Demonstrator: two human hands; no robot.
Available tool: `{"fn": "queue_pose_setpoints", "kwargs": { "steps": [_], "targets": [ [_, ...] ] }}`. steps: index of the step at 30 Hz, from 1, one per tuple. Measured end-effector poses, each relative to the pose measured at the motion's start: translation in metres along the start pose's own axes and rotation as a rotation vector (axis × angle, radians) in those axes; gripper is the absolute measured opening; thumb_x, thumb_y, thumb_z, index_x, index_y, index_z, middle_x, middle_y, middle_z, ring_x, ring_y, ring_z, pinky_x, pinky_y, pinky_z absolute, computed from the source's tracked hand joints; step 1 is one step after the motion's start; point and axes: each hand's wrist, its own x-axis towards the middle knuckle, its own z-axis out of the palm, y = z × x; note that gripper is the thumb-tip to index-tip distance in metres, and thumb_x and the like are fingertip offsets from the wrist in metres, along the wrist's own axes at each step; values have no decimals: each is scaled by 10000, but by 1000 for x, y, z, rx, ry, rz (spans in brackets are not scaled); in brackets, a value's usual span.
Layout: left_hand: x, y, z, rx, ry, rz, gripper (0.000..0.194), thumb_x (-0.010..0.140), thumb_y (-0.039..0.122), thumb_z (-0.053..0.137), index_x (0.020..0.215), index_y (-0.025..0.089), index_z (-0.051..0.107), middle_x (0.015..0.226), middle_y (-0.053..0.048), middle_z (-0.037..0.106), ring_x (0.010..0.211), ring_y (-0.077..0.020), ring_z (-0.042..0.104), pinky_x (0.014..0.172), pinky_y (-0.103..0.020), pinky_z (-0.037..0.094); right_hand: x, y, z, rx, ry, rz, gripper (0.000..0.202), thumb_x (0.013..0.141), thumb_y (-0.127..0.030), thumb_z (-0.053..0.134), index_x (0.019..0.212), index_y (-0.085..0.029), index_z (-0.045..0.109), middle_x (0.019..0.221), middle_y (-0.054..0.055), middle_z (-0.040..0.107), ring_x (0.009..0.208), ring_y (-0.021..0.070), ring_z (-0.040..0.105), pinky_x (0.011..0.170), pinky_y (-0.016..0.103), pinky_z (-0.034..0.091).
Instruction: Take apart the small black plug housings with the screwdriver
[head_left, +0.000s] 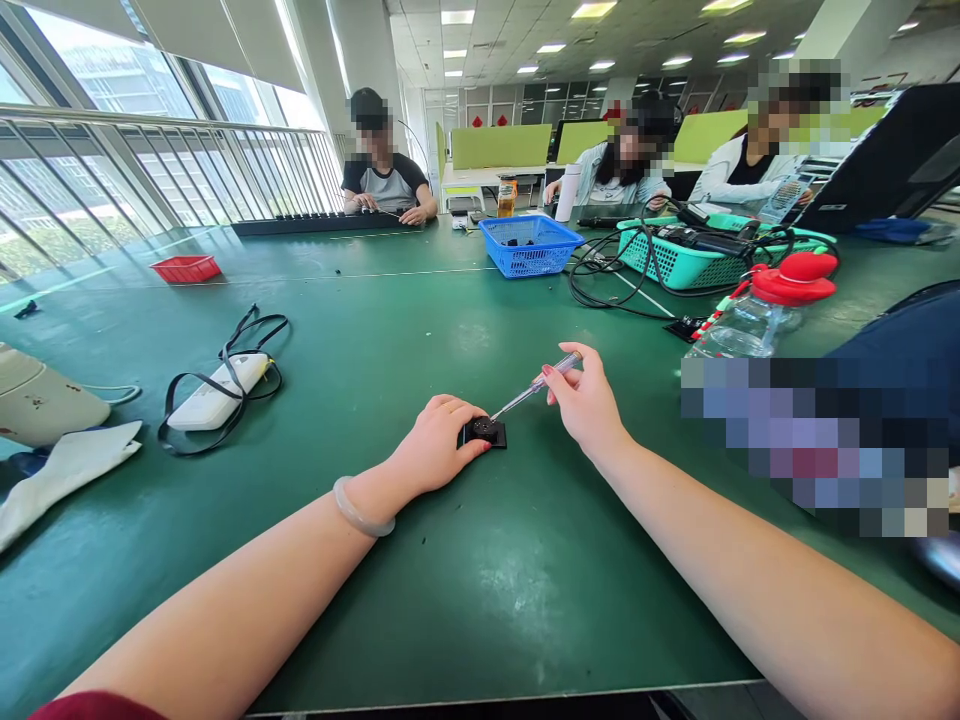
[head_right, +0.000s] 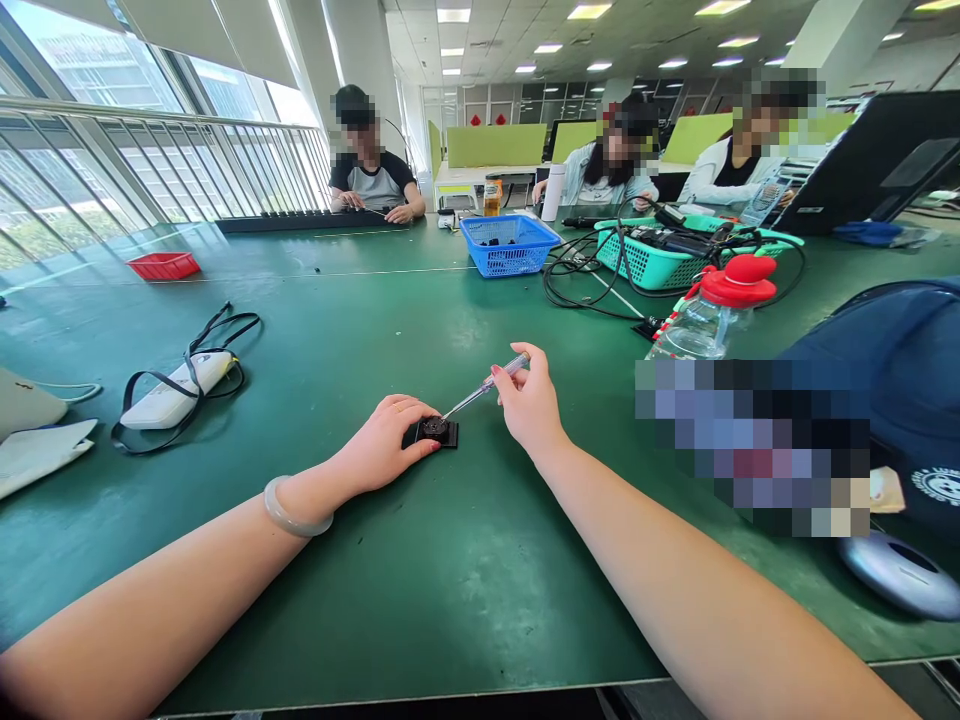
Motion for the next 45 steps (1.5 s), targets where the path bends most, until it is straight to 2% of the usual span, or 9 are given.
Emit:
{"fn": "queue_pose_setpoints", "kwargs": {
  "steps": [4, 9, 14, 22, 26, 29, 37, 45],
  "targets": [
    [0, 1, 0, 8, -3, -6, 255, 869, 295, 665, 1113, 221, 672, 1164, -63, 710, 1215, -297, 529, 1097, -493, 426, 2, 3, 0, 16, -11, 22, 567, 774, -555, 695, 1167, -233, 446, 712, -38, 678, 565, 141, 574, 642, 358, 490],
    [0, 1, 0, 12, -8, -11, 257, 873, 293, 664, 1118, 216, 670, 1159, -61, 708, 1217, -294, 524, 1096, -492, 424, -5, -1, 1, 93, -89, -125, 526, 830, -491, 657, 1232, -269, 400, 846, -20, 700, 663, 151, 629, 769, 410, 530],
    [0, 0, 1, 19, -8, -7, 265, 878, 301, 664, 1129, 217, 669, 1158, -57, 707, 1217, -292, 519, 1102, -482, 418, -14, -11, 2, 61, -134, -221, 486, 870, -454, 628, 1263, -294, 391, 881, -18, 689, 669, 155, 633, 771, 414, 540],
    [0, 2, -1, 23, -19, -14, 266, 883, 297, 661, 1134, 208, 668, 1165, -60, 706, 1225, -289, 509, 1109, -477, 407, -8, -10, -1, -6, -70, -89, 542, 832, -502, 663, 1260, -275, 420, 783, -20, 685, 575, 146, 560, 630, 351, 495],
    [0, 1, 0, 20, -13, -5, 259, 878, 290, 666, 1126, 211, 668, 1158, -58, 708, 1220, -289, 517, 1106, -479, 408, -5, -6, -2, -43, -27, -22, 548, 816, -503, 684, 1233, -253, 434, 772, -17, 686, 565, 138, 553, 620, 338, 480],
    [0, 1, 0, 18, -4, 0, 255, 877, 293, 666, 1120, 216, 668, 1156, -57, 709, 1217, -291, 521, 1103, -484, 411, -5, -5, -1, -20, -50, -43, 528, 835, -481, 663, 1245, -261, 415, 793, -20, 686, 591, 143, 577, 652, 353, 498],
    [0, 2, 0, 18, -8, -13, 259, 869, 291, 669, 1120, 223, 670, 1148, -56, 711, 1222, -298, 519, 1100, -496, 413, -12, -8, 0, 62, -158, -214, 470, 878, -425, 619, 1261, -306, 374, 891, -21, 691, 657, 148, 622, 748, 404, 539],
    [0, 4, -1, 22, -13, -37, 275, 865, 295, 677, 1130, 222, 676, 1166, -62, 710, 1238, -294, 513, 1116, -488, 411, -14, -13, -1, 69, -192, -175, 532, 900, -429, 604, 1357, -333, 351, 809, -33, 675, 689, 187, 663, 825, 474, 543]
  ]
}}
